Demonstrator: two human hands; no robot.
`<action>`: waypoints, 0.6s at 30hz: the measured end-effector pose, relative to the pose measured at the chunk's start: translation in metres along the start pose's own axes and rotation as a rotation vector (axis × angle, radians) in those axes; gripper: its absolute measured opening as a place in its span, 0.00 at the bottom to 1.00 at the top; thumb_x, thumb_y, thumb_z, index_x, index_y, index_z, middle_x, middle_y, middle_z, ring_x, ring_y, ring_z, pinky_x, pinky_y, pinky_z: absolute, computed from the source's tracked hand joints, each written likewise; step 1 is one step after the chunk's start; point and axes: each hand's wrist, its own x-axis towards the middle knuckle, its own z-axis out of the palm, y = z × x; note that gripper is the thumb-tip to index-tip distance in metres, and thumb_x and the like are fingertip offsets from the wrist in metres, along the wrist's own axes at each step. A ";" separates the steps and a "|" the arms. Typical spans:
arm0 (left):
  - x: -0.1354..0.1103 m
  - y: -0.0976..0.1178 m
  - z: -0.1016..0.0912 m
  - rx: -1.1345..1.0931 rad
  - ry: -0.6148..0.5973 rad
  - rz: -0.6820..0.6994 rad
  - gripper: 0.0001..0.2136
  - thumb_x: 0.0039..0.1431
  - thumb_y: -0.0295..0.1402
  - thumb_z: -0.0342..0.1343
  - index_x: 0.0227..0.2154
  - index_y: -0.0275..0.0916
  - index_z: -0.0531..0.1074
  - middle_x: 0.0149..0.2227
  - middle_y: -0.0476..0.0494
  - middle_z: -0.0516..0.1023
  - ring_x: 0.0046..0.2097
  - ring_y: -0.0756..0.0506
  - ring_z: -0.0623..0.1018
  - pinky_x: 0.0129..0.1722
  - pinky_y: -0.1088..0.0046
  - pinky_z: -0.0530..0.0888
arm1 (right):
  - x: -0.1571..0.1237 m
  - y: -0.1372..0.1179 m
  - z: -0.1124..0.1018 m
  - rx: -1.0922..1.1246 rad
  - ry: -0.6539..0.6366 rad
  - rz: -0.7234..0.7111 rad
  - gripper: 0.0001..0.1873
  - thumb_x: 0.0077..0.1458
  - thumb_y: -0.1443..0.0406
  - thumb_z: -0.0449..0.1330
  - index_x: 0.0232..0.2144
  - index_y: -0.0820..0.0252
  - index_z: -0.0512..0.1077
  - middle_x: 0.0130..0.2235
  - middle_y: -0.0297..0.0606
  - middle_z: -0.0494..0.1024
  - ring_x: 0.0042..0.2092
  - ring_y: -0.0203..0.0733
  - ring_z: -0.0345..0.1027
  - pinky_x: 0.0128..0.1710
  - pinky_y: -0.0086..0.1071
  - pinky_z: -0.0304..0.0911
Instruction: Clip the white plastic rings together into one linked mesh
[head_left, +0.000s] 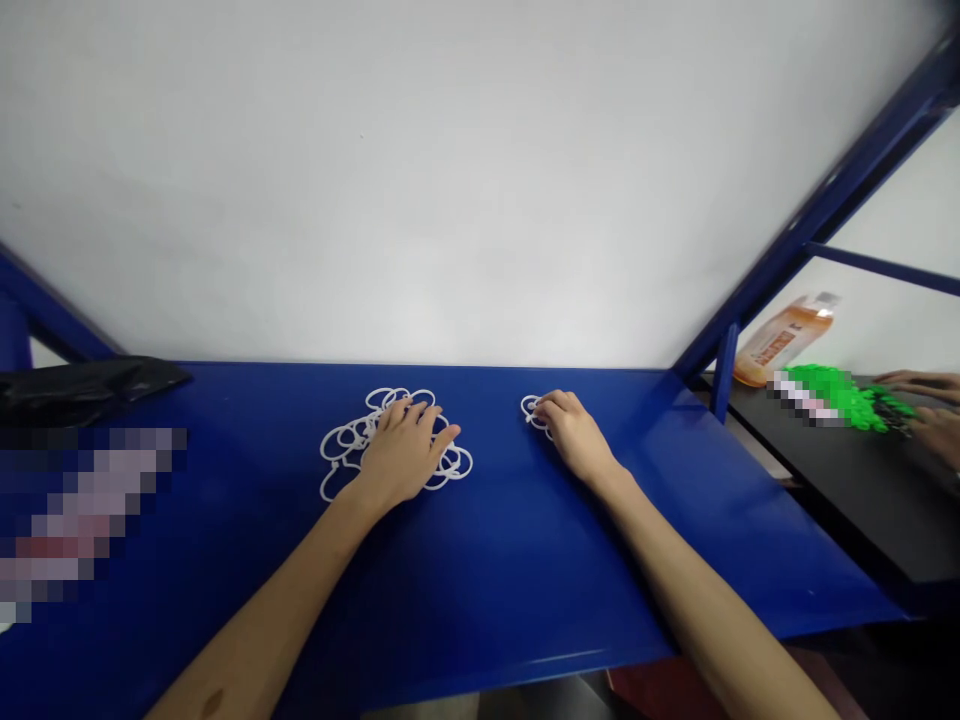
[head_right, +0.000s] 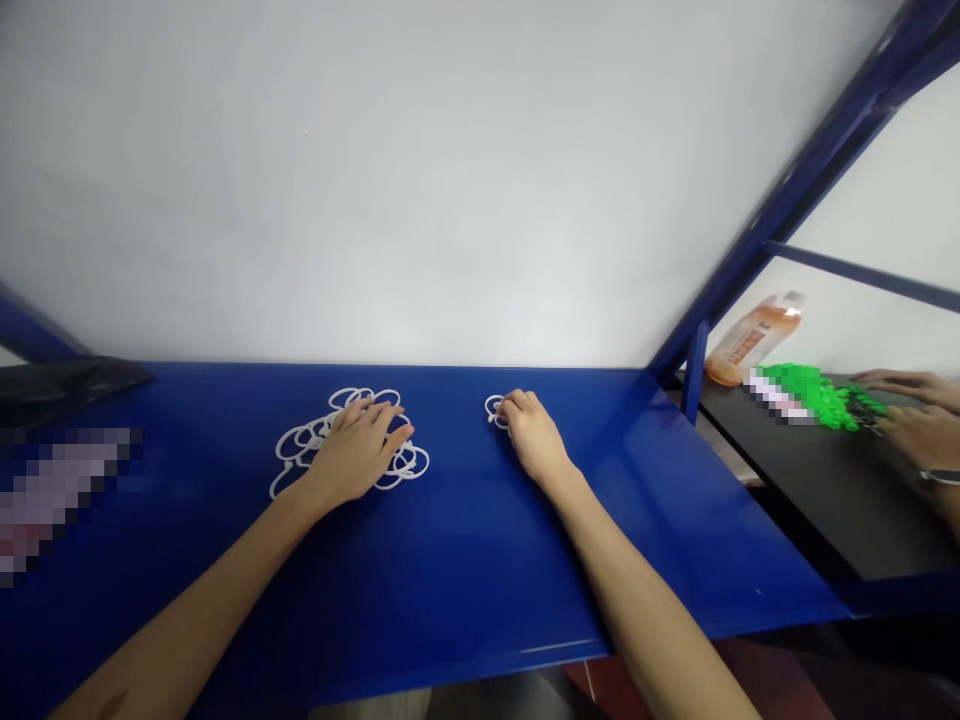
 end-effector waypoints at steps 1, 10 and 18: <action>-0.001 -0.002 0.001 0.001 -0.015 -0.002 0.21 0.68 0.47 0.45 0.47 0.36 0.74 0.49 0.34 0.78 0.58 0.30 0.68 0.56 0.44 0.64 | 0.000 0.001 0.002 -0.011 0.001 0.006 0.13 0.62 0.76 0.53 0.40 0.60 0.74 0.43 0.44 0.74 0.43 0.45 0.66 0.44 0.39 0.69; 0.004 0.006 -0.007 0.010 -0.024 0.014 0.12 0.68 0.37 0.47 0.41 0.39 0.74 0.42 0.38 0.80 0.51 0.34 0.71 0.51 0.52 0.67 | -0.001 -0.002 0.005 -0.115 0.071 0.034 0.15 0.63 0.74 0.52 0.46 0.59 0.75 0.49 0.47 0.71 0.46 0.49 0.64 0.45 0.42 0.71; 0.005 0.009 -0.011 -0.094 0.071 0.028 0.07 0.62 0.28 0.54 0.42 0.42 0.72 0.41 0.44 0.81 0.47 0.37 0.73 0.48 0.55 0.68 | -0.003 -0.020 -0.009 0.015 0.127 0.030 0.11 0.65 0.68 0.54 0.45 0.56 0.76 0.48 0.49 0.72 0.48 0.52 0.65 0.47 0.49 0.69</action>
